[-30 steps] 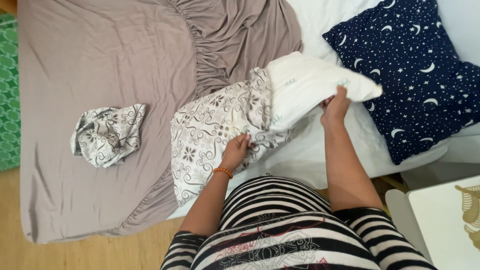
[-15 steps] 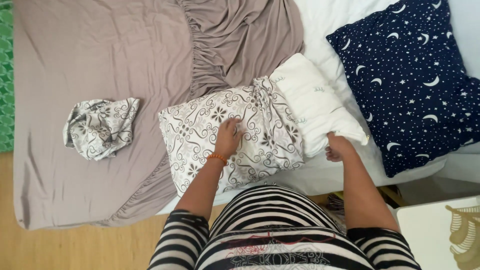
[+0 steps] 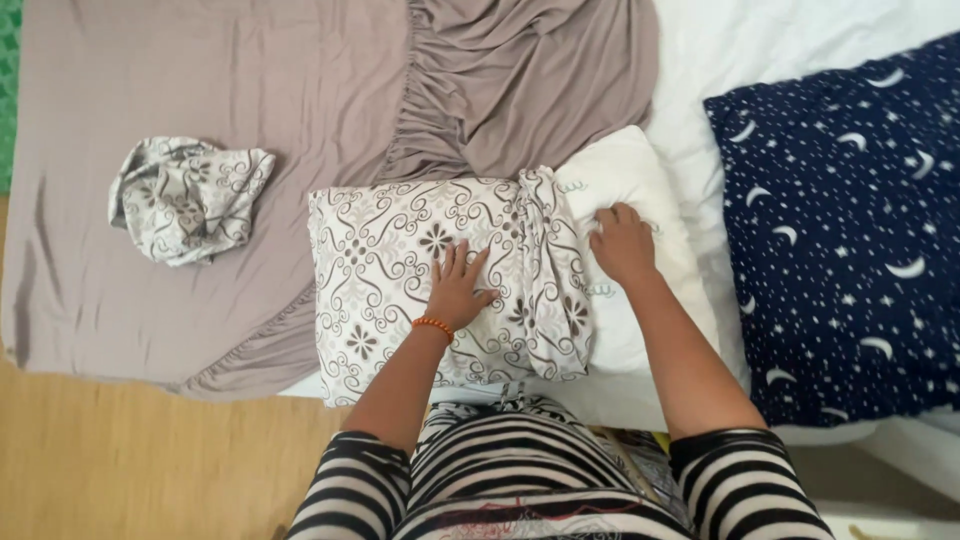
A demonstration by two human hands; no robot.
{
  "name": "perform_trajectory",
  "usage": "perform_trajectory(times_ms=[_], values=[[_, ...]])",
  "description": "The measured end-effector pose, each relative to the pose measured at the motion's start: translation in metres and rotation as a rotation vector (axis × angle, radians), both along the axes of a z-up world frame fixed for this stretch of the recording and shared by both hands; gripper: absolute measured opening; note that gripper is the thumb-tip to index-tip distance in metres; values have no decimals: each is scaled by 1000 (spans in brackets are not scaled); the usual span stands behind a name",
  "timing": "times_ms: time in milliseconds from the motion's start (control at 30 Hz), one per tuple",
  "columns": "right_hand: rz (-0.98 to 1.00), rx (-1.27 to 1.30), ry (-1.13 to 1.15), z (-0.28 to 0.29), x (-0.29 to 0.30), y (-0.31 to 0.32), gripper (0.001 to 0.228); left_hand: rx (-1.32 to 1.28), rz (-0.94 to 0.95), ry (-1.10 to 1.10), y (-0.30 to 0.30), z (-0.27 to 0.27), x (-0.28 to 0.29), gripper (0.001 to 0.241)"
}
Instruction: The person removes a patterned pillowcase from a white pillow by hand. They repeatedly pull and twist the fabric to slide the pillow out of the case, eventually separating the two items on the bed.
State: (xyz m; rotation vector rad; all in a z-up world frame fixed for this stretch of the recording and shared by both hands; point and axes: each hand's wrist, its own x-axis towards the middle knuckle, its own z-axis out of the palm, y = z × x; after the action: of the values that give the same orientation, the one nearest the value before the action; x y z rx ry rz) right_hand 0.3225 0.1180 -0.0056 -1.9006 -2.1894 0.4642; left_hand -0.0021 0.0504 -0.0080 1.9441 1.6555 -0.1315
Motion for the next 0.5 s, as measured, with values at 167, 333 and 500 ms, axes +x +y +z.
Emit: perform_trajectory(times_ms=[167, 333, 500], values=[[27, 219, 23, -21, -12, 29, 38, 26, 45, -4, -6, 2, 4, 88], [162, 333, 43, -30, -6, 64, 46, 73, 61, 10, -9, 0, 8, 89], [145, -133, 65, -28, -12, 81, 43, 112, 37, 64, -17, -7, 10, 85]])
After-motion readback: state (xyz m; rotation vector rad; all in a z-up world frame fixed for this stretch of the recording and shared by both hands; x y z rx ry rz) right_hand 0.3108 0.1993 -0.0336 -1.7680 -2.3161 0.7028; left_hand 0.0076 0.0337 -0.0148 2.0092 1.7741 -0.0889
